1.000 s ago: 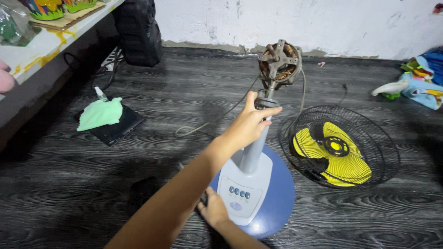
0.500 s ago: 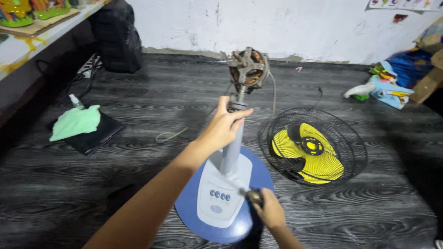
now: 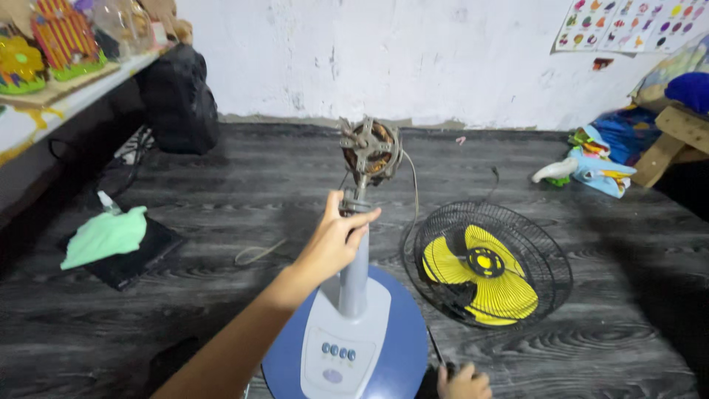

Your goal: The person uses a screwdriver to loosen and remove screws from the motor housing of a standing fan. They then detach the motor assembly from the fan stand and rotate it to inspect the internal components.

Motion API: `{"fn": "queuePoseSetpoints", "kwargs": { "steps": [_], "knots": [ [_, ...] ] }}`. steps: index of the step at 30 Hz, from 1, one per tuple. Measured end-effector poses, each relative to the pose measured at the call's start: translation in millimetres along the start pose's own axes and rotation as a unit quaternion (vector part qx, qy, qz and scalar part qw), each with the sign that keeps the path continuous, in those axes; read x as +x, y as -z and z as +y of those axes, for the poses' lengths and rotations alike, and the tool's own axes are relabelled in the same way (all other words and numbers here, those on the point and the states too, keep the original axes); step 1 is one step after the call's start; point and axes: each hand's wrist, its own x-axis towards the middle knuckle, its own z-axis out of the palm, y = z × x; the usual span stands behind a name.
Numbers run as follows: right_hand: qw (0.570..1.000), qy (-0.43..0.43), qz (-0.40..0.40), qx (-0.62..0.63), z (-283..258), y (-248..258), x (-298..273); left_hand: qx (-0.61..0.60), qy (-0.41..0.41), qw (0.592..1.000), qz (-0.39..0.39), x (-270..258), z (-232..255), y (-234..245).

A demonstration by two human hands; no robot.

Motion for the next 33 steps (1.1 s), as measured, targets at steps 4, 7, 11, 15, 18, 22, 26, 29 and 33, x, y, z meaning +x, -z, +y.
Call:
{"fn": "queuePoseSetpoints", "kwargs": {
  "steps": [4,7,11,15,18,22,26,29,33],
  "knots": [
    [0.875,0.169,0.099,0.442,-117.0,83.6,21.7,0.001,0.012,1.0,-0.001,-0.8,2.0,0.6],
    [0.753,0.195,-0.003,0.628,-217.6,185.5,32.8,0.003,0.008,1.0,0.002,-0.9,0.8,-0.7],
    [0.67,0.175,-0.119,0.711,-274.0,309.3,33.4,0.021,-0.006,1.0,0.01,-0.8,-1.4,-0.7],
    [0.676,0.134,-0.284,0.667,-288.4,363.9,31.0,0.002,0.0,1.0,0.016,-1.3,-2.3,-3.1],
    [0.67,0.153,-0.317,0.654,-292.3,364.9,30.5,-0.003,0.011,1.0,0.019,0.8,-0.5,-4.0],
    [0.693,0.169,-0.295,0.635,-298.3,360.5,39.6,-0.013,0.037,0.999,-0.006,1.3,3.8,0.3],
    [0.703,0.178,-0.306,0.617,-301.7,360.3,51.8,0.028,-0.081,0.996,-0.03,-1.8,0.0,8.0],
    [0.699,0.196,-0.306,0.616,-302.7,358.1,60.0,-0.008,-0.035,0.997,-0.071,-4.2,-5.6,12.4],
    [0.702,0.179,-0.261,0.638,-305.9,353.7,62.8,-0.143,0.096,0.985,-0.025,2.7,-19.0,7.0]
  ]
}}
